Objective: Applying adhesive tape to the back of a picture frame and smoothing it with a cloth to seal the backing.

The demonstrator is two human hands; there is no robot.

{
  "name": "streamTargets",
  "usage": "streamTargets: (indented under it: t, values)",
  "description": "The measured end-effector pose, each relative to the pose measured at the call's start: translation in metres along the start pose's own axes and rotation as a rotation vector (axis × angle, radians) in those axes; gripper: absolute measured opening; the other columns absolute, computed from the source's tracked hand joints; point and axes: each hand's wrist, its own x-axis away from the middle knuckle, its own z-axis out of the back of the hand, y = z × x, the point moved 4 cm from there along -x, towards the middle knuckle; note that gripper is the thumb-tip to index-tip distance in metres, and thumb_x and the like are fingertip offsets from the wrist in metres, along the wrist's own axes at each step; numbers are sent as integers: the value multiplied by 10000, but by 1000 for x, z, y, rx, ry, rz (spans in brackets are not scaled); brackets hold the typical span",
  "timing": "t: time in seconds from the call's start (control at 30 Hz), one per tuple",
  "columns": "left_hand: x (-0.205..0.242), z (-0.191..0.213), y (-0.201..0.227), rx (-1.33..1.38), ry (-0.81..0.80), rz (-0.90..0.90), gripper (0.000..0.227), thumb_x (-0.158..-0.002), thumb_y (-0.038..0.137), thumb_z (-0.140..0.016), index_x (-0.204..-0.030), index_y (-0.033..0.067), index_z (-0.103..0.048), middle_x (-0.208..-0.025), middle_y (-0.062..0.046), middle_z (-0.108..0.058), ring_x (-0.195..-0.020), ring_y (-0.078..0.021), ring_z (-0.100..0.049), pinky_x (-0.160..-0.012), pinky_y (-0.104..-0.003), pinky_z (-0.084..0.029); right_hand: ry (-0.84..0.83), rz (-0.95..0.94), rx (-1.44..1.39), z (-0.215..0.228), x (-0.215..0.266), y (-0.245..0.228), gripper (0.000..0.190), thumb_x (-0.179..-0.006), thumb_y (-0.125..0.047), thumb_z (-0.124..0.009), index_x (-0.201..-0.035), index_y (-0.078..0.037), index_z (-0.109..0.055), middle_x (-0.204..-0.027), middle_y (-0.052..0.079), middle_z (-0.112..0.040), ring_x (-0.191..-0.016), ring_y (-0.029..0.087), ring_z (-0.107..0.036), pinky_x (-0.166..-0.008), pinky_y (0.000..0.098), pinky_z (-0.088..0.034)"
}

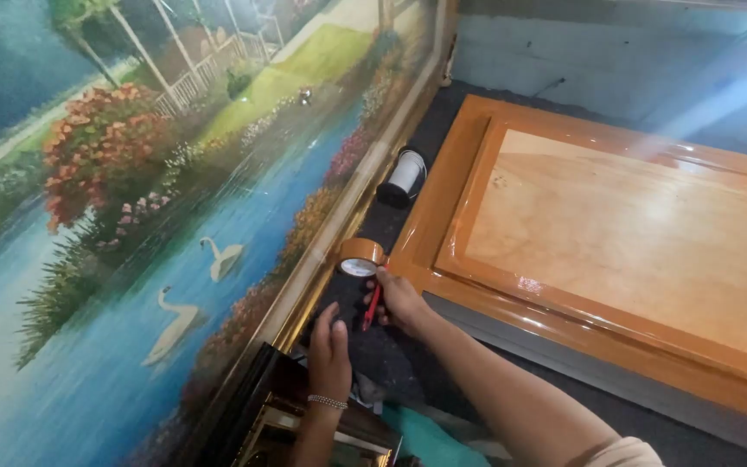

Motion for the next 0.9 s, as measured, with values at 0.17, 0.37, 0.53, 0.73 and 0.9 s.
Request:
streamTargets:
  t: [0.17,0.37,0.53,0.73,0.9]
  values:
    - [-14,5,3,-23,0,-37,517,-847,377,-304,-1229,63,-454,-1252,-128,-484,-1157,-266,-451,-937,-382,-357,43,12,110,-7,21,-14,383,-971,-327,-255,-822,-59,-483,-624,75,-536,-395,139,-392,-352,241,-316]
    - [-19,6,9,-24,9,-83,503,-859,368,-310,-1218,51,-461,-1240,-130,-488,-1153,-260,-451,-939,-376,-356,98,-82,63,-4,17,-15,390,-963,-352,-256,-813,-89,-502,-618,51,-507,-390,121,-354,-347,222,-253]
    - [-21,4,9,-36,-10,-82,495,-862,374,-312,-1218,66,-468,-1224,-118,-493,-1136,-253,-459,-923,-374,-367,101,-64,66,3,3,-3,397,-962,-353,-271,-808,-77,-510,-605,64,-512,-360,132,-347,-331,237,-229]
    - [-25,3,14,-49,-32,-134,457,-906,360,-322,-1242,73,-439,-1217,-193,-480,-1174,-351,-416,-994,-463,-303,145,4,126,8,-14,7,394,-910,-395,-324,-839,-79,-547,-610,92,-546,-333,137,-398,-264,206,-341]
    - [-31,2,16,-70,16,-247,402,-903,314,-381,-1212,78,-479,-1167,-174,-517,-1129,-346,-449,-974,-449,-321,141,-52,105,5,-6,1,394,-911,-409,-302,-832,-97,-529,-612,71,-523,-380,115,-362,-297,181,-317]
